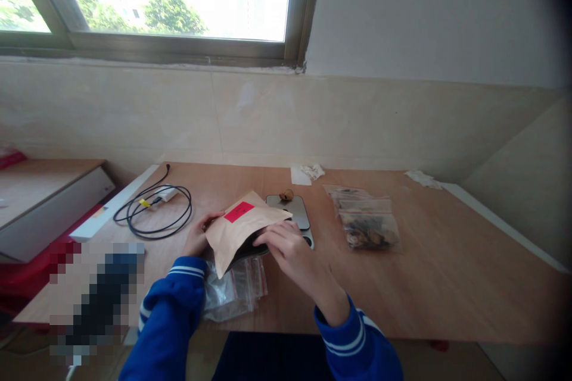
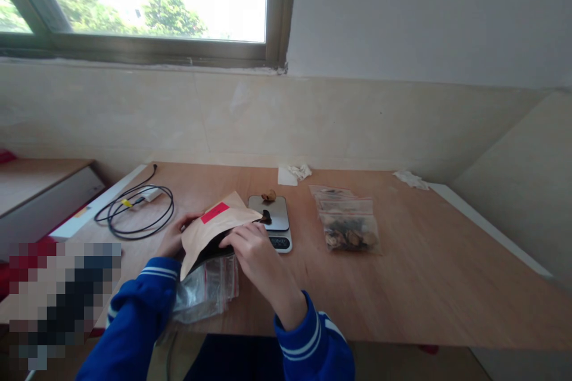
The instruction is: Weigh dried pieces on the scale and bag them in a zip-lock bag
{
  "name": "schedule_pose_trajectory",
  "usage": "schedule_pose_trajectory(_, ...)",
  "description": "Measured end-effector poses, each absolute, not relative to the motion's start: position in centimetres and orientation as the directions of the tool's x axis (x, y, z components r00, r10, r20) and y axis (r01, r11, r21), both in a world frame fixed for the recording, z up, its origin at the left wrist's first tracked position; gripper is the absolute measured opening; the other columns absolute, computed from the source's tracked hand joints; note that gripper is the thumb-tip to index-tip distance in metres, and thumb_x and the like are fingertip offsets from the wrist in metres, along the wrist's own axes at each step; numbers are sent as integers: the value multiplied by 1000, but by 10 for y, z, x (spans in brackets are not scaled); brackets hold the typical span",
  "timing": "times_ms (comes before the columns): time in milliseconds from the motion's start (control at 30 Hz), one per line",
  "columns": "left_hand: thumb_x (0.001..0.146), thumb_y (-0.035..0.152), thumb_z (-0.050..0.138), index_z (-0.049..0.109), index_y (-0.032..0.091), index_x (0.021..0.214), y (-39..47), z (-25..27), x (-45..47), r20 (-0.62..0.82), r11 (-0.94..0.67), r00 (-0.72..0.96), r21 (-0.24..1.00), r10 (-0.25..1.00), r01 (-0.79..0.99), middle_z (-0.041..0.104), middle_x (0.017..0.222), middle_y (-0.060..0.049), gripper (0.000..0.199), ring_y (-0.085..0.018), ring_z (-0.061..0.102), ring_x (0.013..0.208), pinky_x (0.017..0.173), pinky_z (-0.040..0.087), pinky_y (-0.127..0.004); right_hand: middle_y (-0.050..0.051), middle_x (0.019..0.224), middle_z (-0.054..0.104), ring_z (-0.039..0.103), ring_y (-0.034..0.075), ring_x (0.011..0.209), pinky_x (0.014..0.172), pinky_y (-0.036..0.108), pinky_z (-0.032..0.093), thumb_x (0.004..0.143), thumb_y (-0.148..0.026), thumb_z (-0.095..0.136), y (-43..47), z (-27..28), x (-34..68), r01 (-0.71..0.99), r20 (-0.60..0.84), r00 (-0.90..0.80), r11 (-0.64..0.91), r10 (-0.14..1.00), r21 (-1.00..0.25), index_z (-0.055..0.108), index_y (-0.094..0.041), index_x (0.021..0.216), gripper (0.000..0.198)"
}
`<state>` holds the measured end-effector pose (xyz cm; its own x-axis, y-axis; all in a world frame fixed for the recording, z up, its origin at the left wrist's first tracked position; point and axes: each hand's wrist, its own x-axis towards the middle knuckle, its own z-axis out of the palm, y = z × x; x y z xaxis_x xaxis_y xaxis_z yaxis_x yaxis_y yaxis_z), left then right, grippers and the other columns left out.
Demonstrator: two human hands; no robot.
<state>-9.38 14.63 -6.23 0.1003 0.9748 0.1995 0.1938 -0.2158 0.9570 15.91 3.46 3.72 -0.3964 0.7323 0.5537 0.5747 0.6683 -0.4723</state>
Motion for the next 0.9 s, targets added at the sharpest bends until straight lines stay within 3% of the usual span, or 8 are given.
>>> schedule_pose_trajectory(333,58,36,77,67,14,101,149,-63,-95,195,-209,86,957,977,203,70,106,-12,50,-30,64,100,90,49,-43,3,97,70,62,18,98,88,34,49,91,-5,43,21,44,161,410,637,-262,681,725,-607,69,-24,89,33)
schedule_pose_trajectory(500,65,39,69,65,13,103,149,-63,-95,223,-233,70,941,972,245,70,103,-10,46,-30,64,100,93,48,-45,3,95,72,65,17,94,84,32,50,89,-13,54,18,43,171,226,655,35,633,755,-741,68,-24,78,21)
schedule_pose_trajectory(633,62,38,70,64,14,103,154,-72,-97,259,-239,-16,914,966,328,70,103,-10,48,-32,62,102,92,50,-46,5,96,72,66,19,94,86,34,50,83,-22,64,43,8,195,59,496,385,515,778,-855,65,-20,77,6)
schedule_pose_trajectory(700,58,38,72,64,14,100,158,-77,-98,255,-222,-51,912,966,346,70,101,-10,49,-33,63,101,90,51,-47,6,93,72,67,20,94,89,37,49,77,-25,67,66,-20,208,-31,375,506,450,777,-892,63,-19,77,8)
schedule_pose_trajectory(800,58,38,72,65,15,96,159,-79,-100,259,-225,-48,905,965,361,70,95,-9,45,-33,64,97,87,52,-47,7,87,72,67,21,89,87,38,49,67,-30,71,103,-58,222,-79,230,598,342,768,-936,62,-17,75,18)
schedule_pose_trajectory(900,60,37,71,66,15,96,157,-77,-100,274,-246,-33,904,961,350,71,93,-9,42,-32,64,95,84,54,-45,7,79,71,66,21,80,81,38,51,60,-31,73,131,-77,226,-72,202,589,299,783,-951,64,-16,74,22)
